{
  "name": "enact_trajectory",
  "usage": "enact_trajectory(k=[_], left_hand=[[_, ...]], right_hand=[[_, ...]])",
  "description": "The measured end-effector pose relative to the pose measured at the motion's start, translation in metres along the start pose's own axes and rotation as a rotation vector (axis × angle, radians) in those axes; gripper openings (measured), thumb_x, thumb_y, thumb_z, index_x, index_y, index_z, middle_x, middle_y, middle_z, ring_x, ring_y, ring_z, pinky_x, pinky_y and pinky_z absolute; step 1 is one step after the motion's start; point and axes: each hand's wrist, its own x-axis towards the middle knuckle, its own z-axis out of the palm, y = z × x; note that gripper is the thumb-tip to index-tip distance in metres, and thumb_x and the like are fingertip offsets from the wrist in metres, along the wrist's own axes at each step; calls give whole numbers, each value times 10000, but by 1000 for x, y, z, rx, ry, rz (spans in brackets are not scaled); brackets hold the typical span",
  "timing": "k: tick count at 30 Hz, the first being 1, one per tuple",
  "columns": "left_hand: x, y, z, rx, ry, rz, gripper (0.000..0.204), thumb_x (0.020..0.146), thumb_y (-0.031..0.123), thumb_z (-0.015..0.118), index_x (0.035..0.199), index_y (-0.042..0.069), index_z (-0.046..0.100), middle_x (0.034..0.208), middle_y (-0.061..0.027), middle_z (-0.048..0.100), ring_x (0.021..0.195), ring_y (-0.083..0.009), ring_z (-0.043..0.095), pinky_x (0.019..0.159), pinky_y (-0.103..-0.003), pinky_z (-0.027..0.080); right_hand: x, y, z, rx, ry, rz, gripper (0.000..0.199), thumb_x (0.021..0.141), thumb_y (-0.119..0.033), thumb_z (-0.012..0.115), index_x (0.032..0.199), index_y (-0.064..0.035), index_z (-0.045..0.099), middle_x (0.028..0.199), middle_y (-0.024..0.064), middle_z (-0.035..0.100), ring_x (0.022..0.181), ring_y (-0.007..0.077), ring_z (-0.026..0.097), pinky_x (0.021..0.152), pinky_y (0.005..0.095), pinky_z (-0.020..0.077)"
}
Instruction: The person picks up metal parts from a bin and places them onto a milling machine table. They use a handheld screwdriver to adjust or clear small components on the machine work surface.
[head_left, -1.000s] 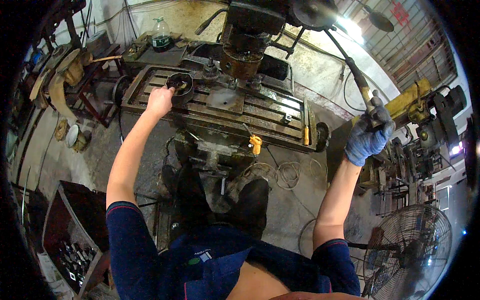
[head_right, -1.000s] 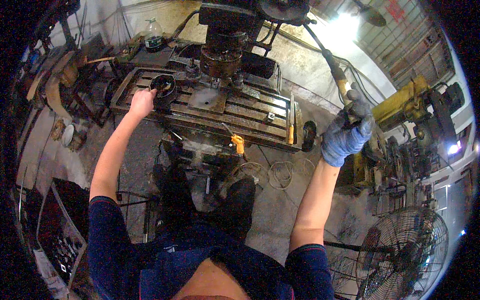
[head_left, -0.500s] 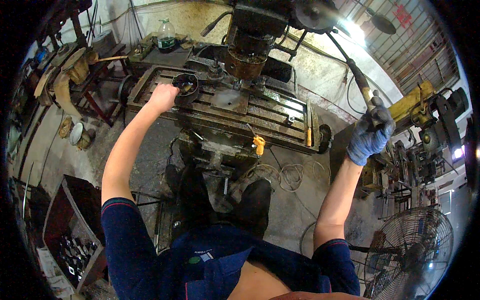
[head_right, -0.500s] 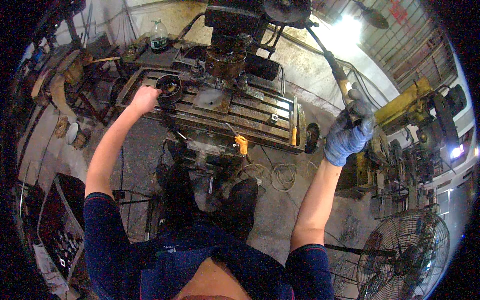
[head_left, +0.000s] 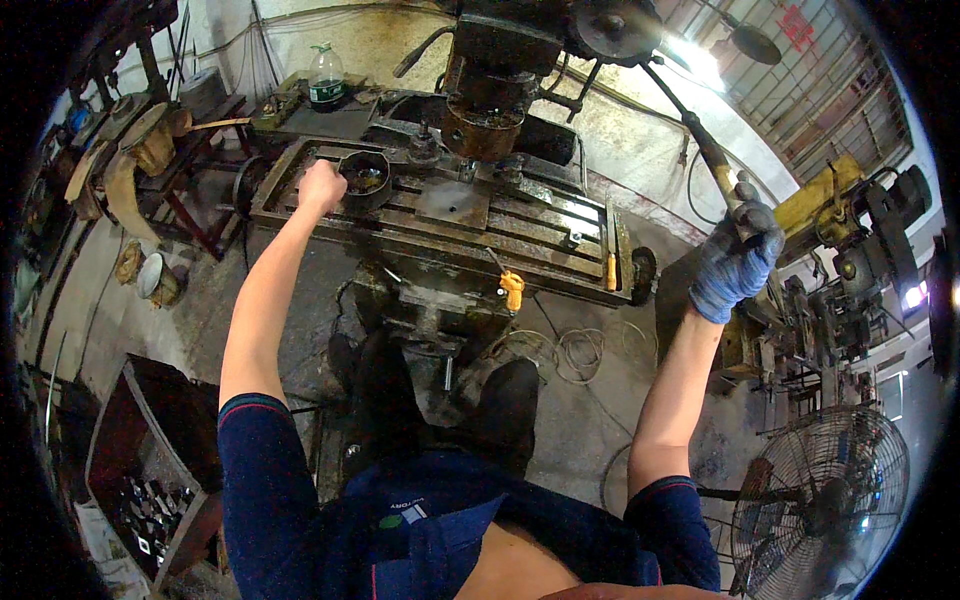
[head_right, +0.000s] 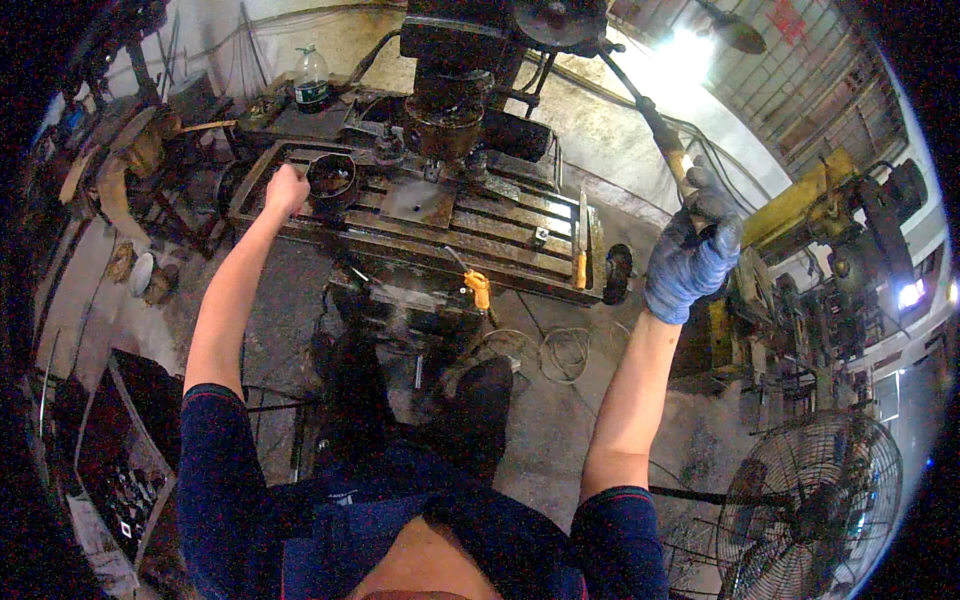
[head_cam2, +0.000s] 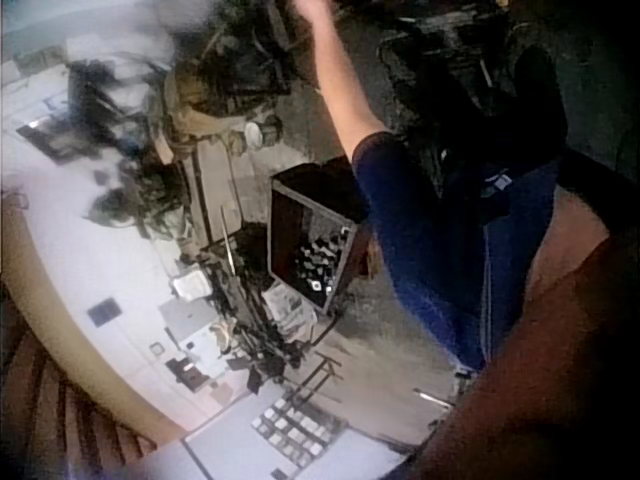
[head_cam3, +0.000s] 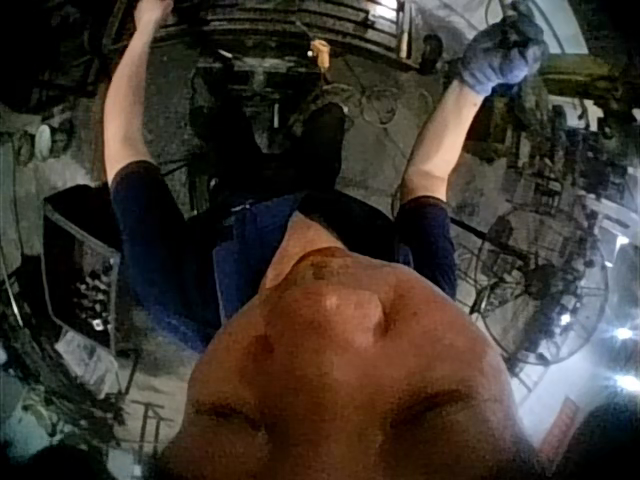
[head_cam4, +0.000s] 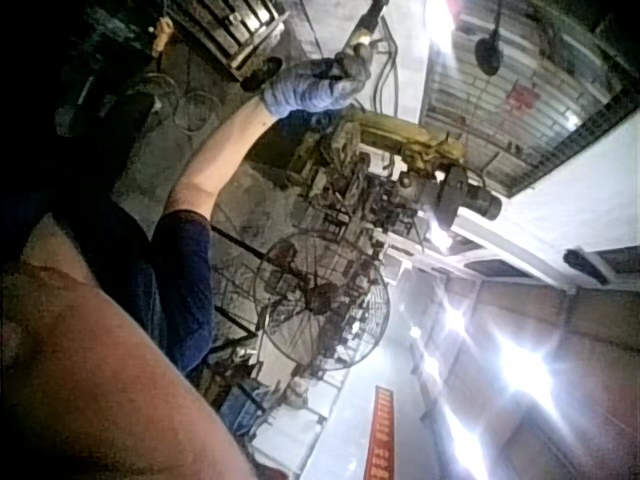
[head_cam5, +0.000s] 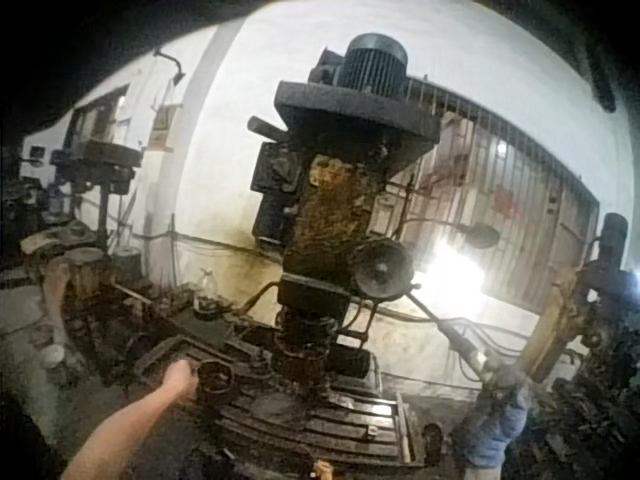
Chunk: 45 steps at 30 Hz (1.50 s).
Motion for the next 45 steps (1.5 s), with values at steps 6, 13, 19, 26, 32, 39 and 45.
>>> enact_trajectory(k=[6,13,19,26,32,39,45], left_hand=[[-20,18,-43,-611,-76,-270,220,782,79,439,700,-48,598,501,-116,551,414,-196,561,482,-337,479],[-73,0,-75,-540,-29,-204,219,796,101,454,750,-53,604,493,-103,536,381,-176,528,418,-324,427],[-94,2,-92,-333,91,-121,243,830,128,474,929,-32,628,512,-101,555,391,-170,545,440,-321,445],[-97,76,-33,-752,-66,-61,269,862,156,454,951,-50,603,513,-74,548,402,-145,547,409,-283,427],[-60,117,38,-807,21,-133,251,855,154,475,968,-25,610,623,-151,610,442,-208,589,472,-327,467],[-46,128,77,-742,100,-61,250,842,167,505,977,-15,611,705,-183,628,535,-247,621,571,-360,482],[-55,137,76,-792,-36,-92,252,844,167,500,981,-12,613,692,-176,629,519,-233,618,546,-344,479]], right_hand=[[1,-1,-9,-47,5,1,348,786,-383,571,828,-42,629,954,164,607,958,271,535,940,406,328],[1,-3,-9,-7,55,66,352,791,-377,568,822,-29,610,941,162,605,947,243,536,912,366,350],[2,-3,-6,-22,2,11,348,796,-375,563,817,-31,607,944,169,605,949,248,538,896,370,361],[9,-3,-7,-75,5,-47,356,813,-366,535,752,-19,583,870,148,601,935,265,540,929,411,338],[0,-2,3,-100,1,-35,345,858,-322,478,684,-34,551,772,146,585,879,260,555,1016,491,265],[-2,1,4,-133,36,-60,377,870,-337,441,655,-35,511,780,148,582,851,251,555,1009,527,271],[-8,0,6,-146,29,-77,386,869,-338,439,607,-55,444,652,79,484,840,250,541,1013,536,259]])
